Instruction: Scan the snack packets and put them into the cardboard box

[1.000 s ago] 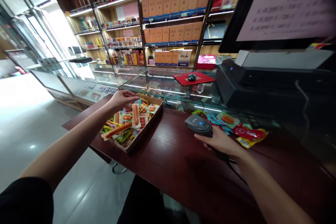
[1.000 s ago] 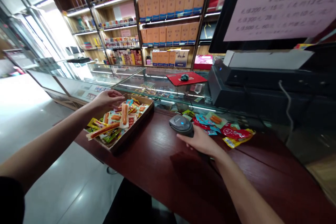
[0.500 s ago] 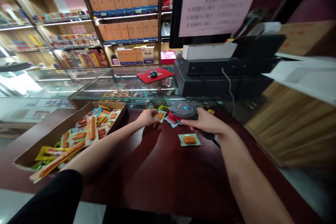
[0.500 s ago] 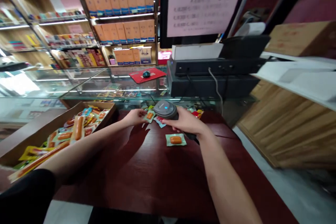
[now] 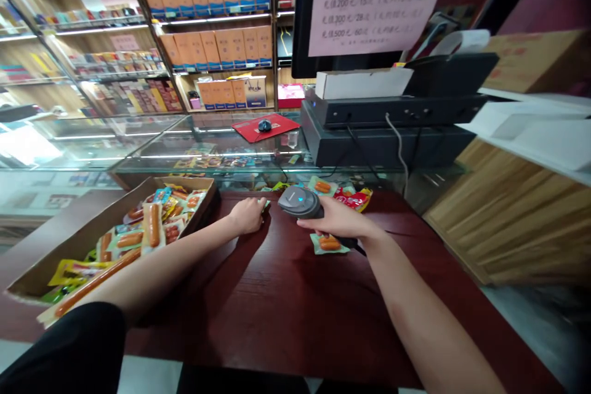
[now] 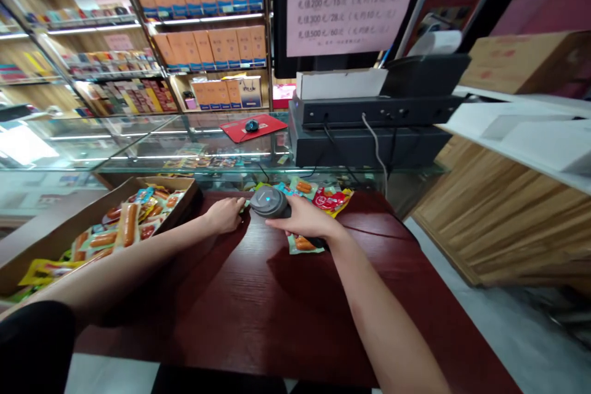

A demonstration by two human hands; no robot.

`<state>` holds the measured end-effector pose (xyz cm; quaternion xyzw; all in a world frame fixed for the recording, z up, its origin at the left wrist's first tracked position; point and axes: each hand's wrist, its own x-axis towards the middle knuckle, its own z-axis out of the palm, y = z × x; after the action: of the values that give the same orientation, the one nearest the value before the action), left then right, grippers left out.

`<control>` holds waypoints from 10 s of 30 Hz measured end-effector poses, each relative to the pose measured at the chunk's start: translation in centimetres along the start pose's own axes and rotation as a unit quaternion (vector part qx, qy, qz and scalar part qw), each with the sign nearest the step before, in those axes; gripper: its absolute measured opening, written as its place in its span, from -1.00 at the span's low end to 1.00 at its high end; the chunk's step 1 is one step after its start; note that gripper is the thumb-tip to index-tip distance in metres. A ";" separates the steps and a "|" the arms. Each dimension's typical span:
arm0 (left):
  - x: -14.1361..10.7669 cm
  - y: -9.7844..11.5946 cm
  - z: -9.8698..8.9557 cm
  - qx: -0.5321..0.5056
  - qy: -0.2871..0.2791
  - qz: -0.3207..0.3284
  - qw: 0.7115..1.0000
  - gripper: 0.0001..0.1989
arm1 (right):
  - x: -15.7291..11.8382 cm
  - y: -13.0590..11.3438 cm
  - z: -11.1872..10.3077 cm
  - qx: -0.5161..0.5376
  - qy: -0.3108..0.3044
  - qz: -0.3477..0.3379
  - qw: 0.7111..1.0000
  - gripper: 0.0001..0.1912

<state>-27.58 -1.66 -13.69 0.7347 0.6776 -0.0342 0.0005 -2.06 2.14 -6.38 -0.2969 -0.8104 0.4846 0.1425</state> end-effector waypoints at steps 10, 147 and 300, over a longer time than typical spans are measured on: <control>-5.8 -6.2 -3.1 -0.493 -0.148 -0.234 0.825 -0.74 | 1.9 1.0 5.3 -0.020 -0.065 -0.001 0.998 -0.52; -10.7 -6.3 -2.9 -0.714 -0.017 -0.173 0.678 -0.78 | 0.5 -0.4 9.2 -0.035 -0.057 -0.075 0.995 -0.54; 19.2 17.9 0.0 -0.108 0.038 0.490 0.864 -0.33 | -16.9 4.5 -0.3 -0.027 0.447 0.121 0.886 -0.67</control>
<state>-8.27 15.95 -15.43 0.9681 0.2294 0.0717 0.0713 12.90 -6.51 -9.22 -0.5819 -0.6311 0.2920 0.4217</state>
